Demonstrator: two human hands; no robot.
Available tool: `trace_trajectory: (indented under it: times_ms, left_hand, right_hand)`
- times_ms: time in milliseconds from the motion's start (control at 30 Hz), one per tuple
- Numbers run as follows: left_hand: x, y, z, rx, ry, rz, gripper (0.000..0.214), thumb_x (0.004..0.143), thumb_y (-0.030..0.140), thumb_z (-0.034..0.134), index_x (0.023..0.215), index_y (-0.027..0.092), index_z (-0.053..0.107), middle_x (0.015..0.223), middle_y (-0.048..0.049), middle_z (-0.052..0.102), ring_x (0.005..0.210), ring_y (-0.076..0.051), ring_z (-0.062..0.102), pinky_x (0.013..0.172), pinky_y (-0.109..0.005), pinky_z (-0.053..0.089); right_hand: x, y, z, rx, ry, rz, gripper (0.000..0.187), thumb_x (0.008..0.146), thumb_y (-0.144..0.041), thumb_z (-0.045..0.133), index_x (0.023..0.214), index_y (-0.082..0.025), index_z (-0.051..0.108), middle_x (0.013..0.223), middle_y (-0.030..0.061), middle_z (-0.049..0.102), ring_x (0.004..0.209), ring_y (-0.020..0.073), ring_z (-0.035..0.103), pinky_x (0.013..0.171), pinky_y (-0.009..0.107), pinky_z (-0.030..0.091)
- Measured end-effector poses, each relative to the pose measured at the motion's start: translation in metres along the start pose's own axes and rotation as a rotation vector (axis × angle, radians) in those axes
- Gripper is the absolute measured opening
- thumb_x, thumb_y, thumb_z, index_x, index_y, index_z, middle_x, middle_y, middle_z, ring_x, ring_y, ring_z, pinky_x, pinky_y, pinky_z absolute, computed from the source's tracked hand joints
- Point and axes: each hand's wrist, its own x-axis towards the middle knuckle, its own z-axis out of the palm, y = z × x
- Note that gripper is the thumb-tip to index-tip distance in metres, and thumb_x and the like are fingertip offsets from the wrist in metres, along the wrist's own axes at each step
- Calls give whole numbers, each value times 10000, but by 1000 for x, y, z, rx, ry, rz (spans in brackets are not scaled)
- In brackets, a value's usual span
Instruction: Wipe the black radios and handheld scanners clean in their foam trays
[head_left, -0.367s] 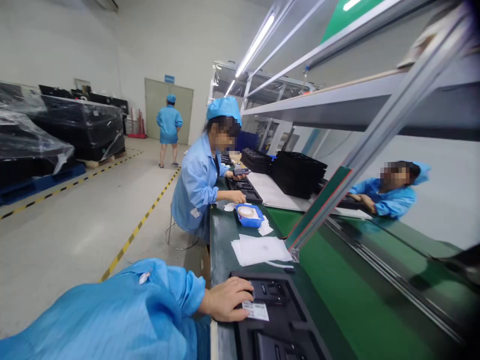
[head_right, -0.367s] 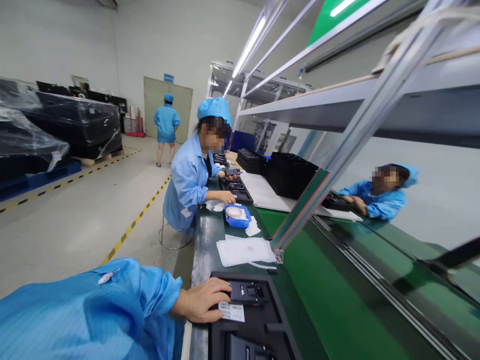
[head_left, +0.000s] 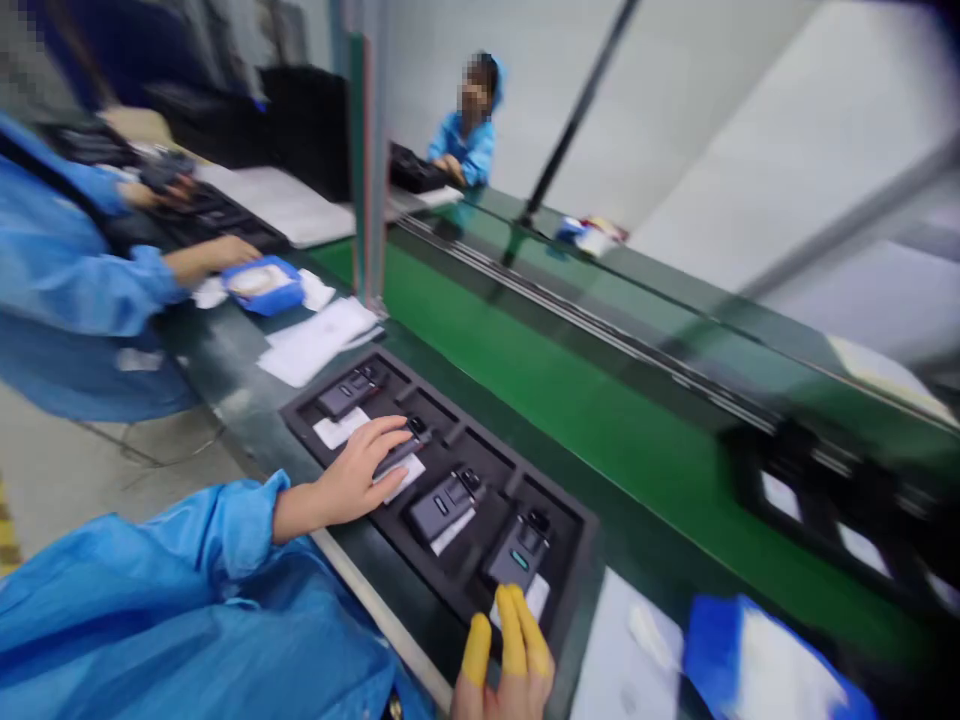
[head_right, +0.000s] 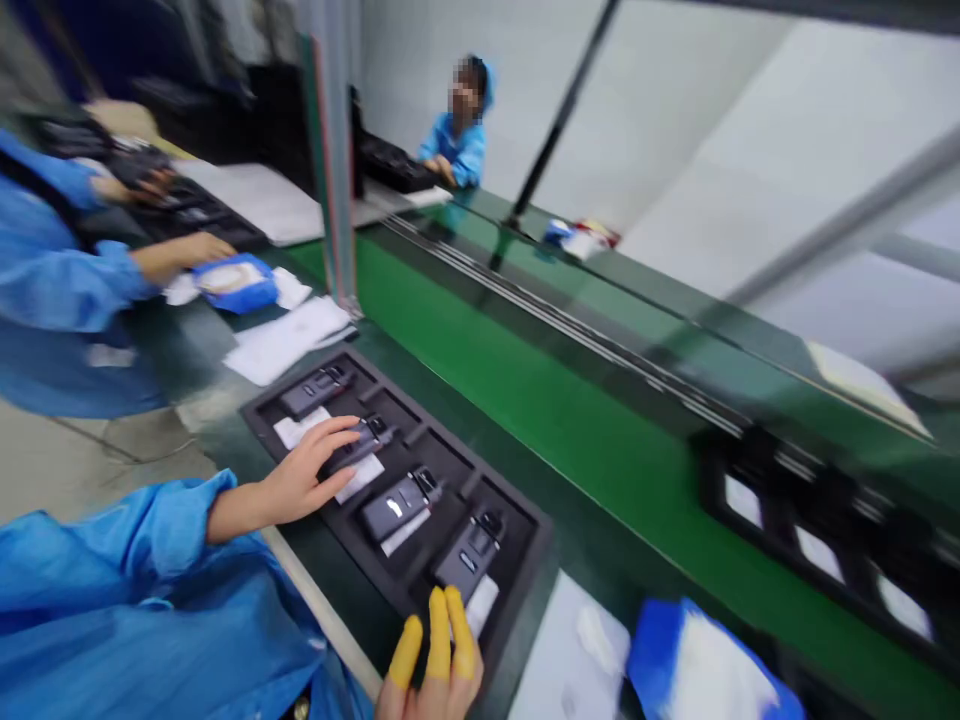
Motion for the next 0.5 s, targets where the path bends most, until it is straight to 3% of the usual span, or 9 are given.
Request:
trace_trajectory:
  times_ms: [100,233,400,500]
  left_hand:
    - [21,32,25,0,-154,81,431,897,298,498,1294,155,411,1290,-138,475,1216,-246,433,1038,-430,356]
    - [31,61,47,233,-386,27,644,819,373,611,1367,132,372,1299,-177,452,1161,-326,465,951,-472,409]
    - [43,61,56,419,-575,-72,858,705,327,731,1429,153,306,1205,-193,488,1055,-350,519,865,-457,438]
    - [51,54,56,331,-595,-126,872,670,240,714,1433,151,301,1106,-167,526,1020,-334,529,870,-444,429]
  right_hand:
    - [3,15,4,-271,131,21,380,875,-287,513,1235,-165,511,1208,191,539,1128,304,500,906,538,420]
    - [13,19,8,-586,94,189,451,889,-414,447,1208,-112,545,1282,236,491,1236,391,369,896,619,366]
    - [25,17,21,-698,-140,352,611,893,-531,306,1184,-63,571,1366,268,402,1298,437,234,884,649,312]
    - [32,19,27,-689,-155,383,643,870,-571,337,1153,-49,584,1370,287,384,1323,435,188,910,650,278]
